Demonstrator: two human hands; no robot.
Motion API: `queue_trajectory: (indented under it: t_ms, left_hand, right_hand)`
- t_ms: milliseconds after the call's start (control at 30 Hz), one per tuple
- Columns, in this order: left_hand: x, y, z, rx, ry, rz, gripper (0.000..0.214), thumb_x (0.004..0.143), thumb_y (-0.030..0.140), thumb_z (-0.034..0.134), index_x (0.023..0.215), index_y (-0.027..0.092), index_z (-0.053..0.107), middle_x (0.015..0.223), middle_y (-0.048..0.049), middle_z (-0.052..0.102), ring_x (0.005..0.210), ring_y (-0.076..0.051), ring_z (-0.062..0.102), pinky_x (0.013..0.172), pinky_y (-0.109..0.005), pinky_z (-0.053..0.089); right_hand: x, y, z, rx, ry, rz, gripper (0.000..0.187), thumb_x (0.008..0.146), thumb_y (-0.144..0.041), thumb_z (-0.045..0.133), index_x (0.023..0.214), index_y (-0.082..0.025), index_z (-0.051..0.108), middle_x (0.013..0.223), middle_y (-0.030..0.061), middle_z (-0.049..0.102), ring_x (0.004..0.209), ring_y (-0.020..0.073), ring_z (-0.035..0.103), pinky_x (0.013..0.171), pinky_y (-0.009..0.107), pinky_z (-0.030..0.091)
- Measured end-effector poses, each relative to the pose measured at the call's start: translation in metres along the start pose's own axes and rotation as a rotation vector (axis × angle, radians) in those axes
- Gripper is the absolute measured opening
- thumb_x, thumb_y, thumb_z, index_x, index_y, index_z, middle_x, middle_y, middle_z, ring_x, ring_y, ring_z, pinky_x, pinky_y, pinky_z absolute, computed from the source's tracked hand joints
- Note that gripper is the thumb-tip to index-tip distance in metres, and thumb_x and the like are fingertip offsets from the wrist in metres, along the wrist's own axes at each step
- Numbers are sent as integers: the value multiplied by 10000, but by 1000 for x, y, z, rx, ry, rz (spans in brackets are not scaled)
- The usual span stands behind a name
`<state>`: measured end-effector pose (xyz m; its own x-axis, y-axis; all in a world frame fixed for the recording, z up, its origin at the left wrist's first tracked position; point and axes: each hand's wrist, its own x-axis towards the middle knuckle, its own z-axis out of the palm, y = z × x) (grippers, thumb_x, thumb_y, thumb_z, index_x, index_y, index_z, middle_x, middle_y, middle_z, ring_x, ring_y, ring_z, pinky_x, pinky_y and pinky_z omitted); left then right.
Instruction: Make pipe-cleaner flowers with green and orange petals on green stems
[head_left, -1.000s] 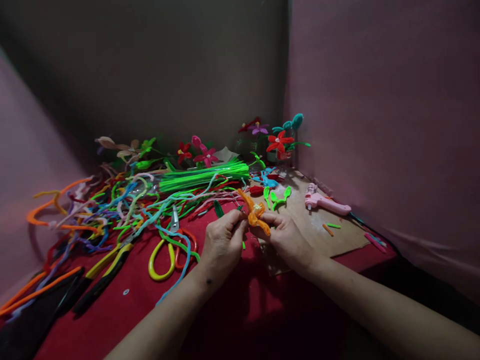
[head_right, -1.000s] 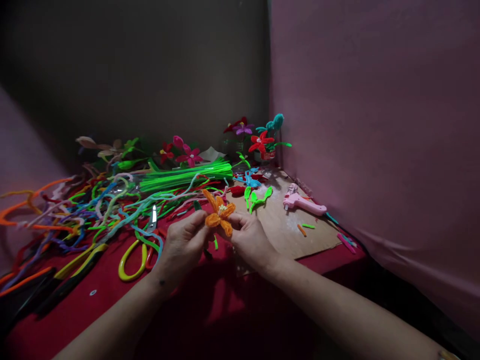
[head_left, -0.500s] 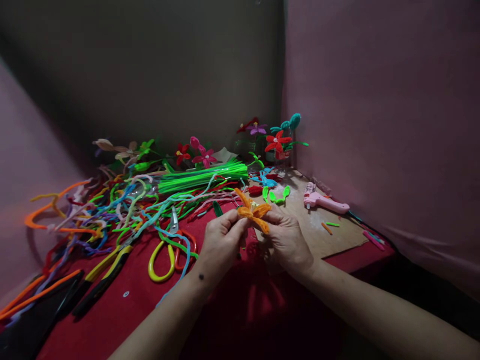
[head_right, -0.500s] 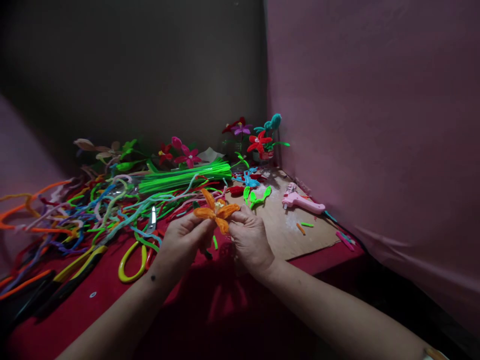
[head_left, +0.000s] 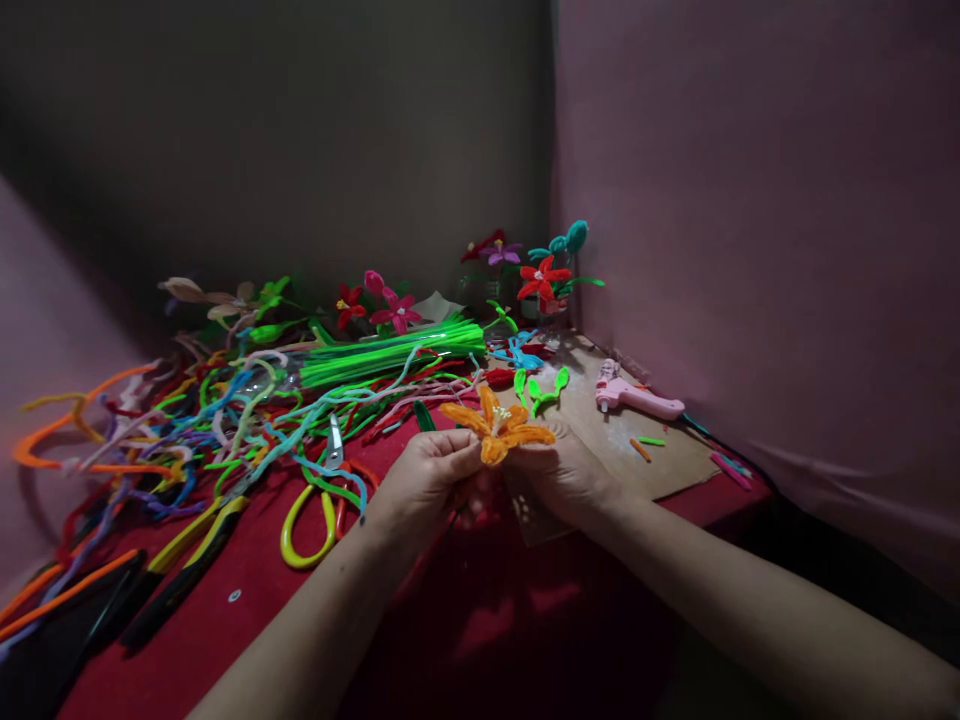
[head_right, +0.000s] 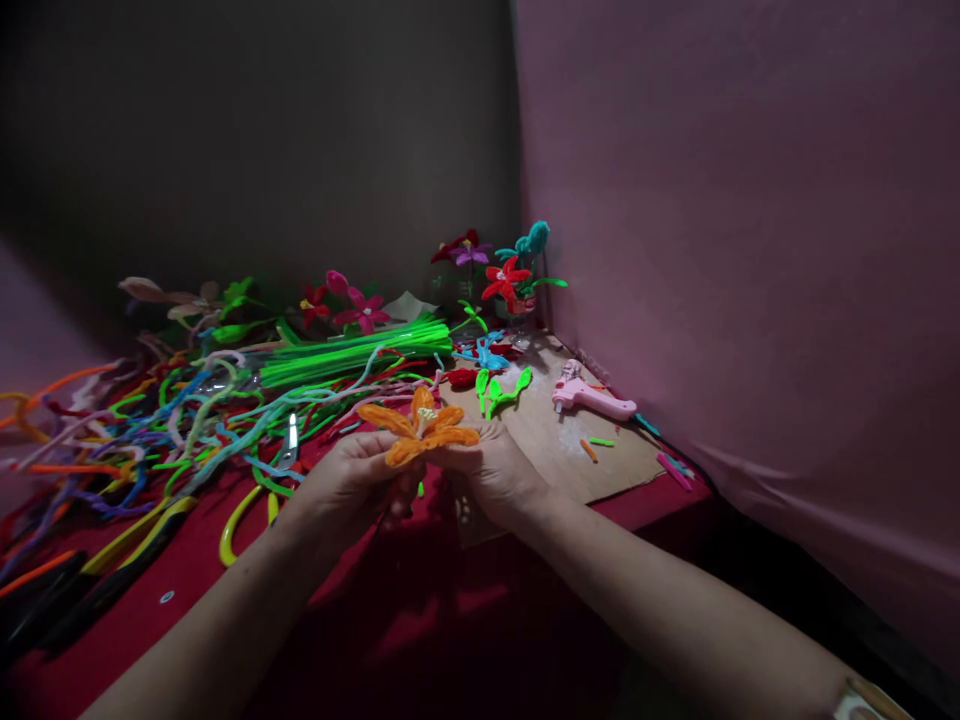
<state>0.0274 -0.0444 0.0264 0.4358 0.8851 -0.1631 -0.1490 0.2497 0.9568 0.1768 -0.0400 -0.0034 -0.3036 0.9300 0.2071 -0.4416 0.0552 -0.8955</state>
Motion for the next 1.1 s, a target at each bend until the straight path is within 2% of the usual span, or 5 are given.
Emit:
queue_trajectory:
  t_ms: [200,400,600,867,1100]
  left_hand:
    - [1,0,-2,-27,-24,-57,231,635,299,700,589,111,573,474,4,546,354,-79,492,333,-181,417]
    - [-1,4,5,7,-6,-29,222,674,297,662,573,120,575,463,25,506,338,-61,435,314,-195,427]
    - [-7,7,13,65,38,-43,227,704,296,622,576,140,519,436,48,468,300,-45,360,250,-171,359]
    - [-7,2,25,314,221,291,126,747,275,574,758,182,490,567,48,557,465,-88,526,450,-198,449]
    - [-8,-12,28,614,472,462,126,773,327,567,814,211,538,625,30,595,511,-113,555,478,-207,432]
  right_hand:
    - [1,-2,4,100,-81,50,279,641,-411,702,804,-186,678,731,32,659,746,188,599,624,299,464]
    - [-2,7,10,225,79,16,277,595,-305,742,830,-191,652,717,11,642,597,146,556,529,267,441]
    - [-5,11,12,179,131,22,343,639,-376,708,933,-215,636,760,20,646,525,129,521,449,248,395]
    - [-10,8,19,207,140,38,232,701,-409,650,719,-177,647,535,-2,550,435,116,472,407,244,367]
    - [-8,-1,27,311,247,-7,211,593,-341,743,672,-158,673,520,-14,549,424,92,442,404,229,358]
